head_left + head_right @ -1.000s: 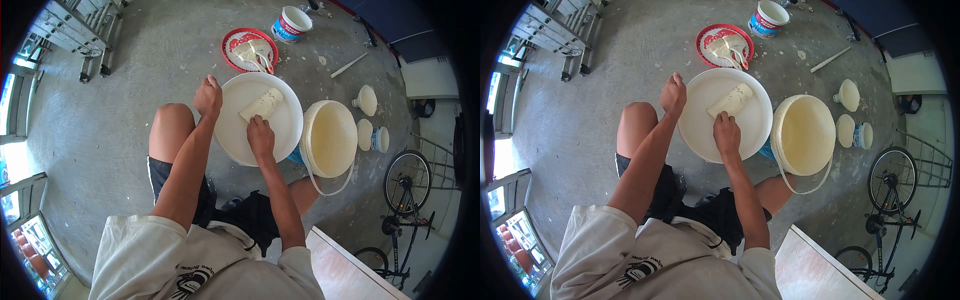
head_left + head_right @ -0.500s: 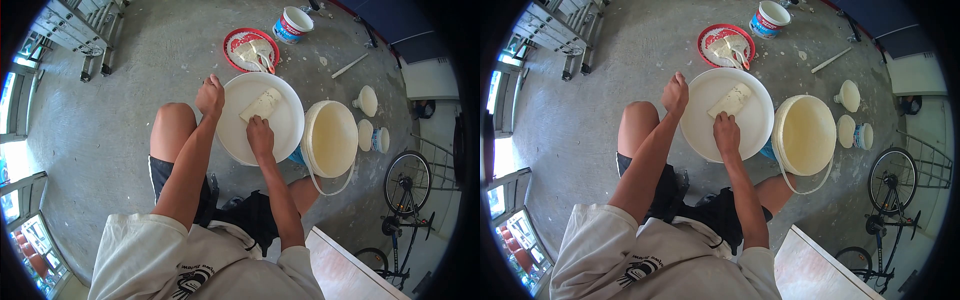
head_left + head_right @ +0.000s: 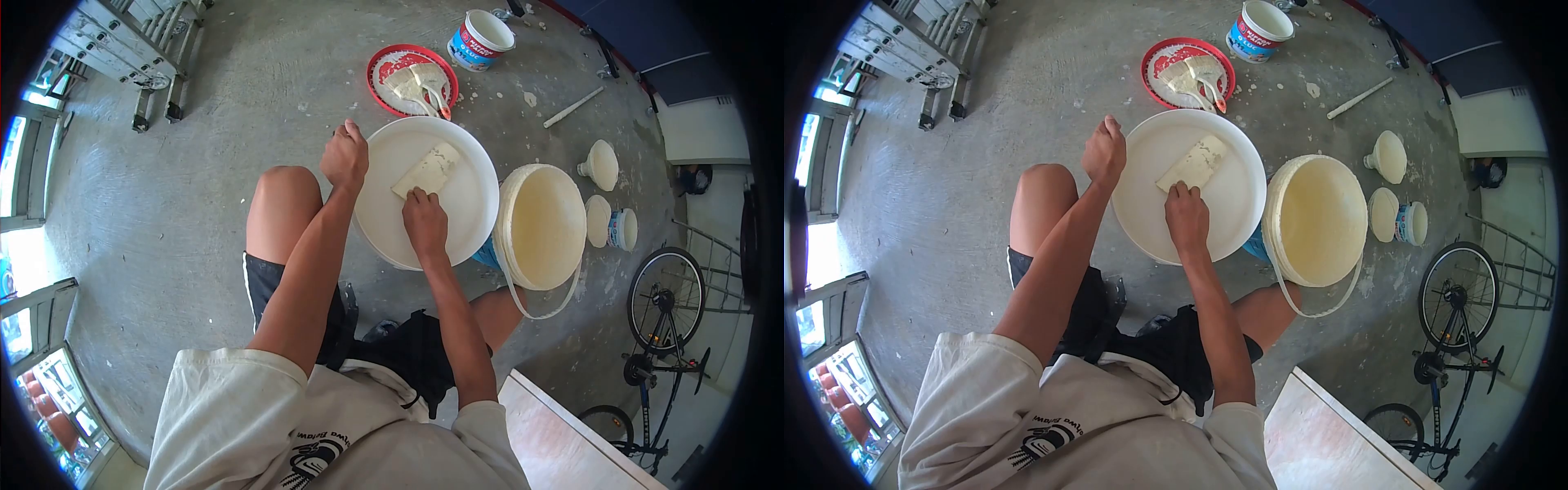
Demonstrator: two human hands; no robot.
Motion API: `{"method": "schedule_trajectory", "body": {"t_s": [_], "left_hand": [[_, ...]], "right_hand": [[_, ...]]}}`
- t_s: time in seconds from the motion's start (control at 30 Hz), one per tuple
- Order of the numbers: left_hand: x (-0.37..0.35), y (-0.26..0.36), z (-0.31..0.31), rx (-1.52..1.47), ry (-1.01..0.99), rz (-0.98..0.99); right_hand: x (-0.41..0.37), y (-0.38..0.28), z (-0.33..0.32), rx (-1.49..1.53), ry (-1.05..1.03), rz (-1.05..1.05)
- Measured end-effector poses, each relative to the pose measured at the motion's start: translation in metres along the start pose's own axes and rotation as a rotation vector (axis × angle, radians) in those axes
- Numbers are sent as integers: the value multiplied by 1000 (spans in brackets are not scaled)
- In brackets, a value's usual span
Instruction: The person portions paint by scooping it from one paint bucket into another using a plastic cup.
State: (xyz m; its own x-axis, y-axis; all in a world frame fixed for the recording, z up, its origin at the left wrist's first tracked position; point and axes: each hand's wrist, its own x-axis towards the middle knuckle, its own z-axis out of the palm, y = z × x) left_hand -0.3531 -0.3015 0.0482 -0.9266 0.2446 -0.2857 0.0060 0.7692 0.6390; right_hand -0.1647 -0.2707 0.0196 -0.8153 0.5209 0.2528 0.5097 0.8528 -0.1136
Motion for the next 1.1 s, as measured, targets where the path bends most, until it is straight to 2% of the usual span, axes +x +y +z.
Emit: {"method": "schedule_trajectory", "body": {"t_s": [0.67,0.73,1.1], "left_hand": [[2,-3,3,19,-3,14],[1,-5,6,-37,85,99],[-1,-3,4,-26,65,82]], "right_hand": [[1,-1,-1,2,8,-9],[1,0,0,12,18,-6],[1,0,1,64,3,18]]}}
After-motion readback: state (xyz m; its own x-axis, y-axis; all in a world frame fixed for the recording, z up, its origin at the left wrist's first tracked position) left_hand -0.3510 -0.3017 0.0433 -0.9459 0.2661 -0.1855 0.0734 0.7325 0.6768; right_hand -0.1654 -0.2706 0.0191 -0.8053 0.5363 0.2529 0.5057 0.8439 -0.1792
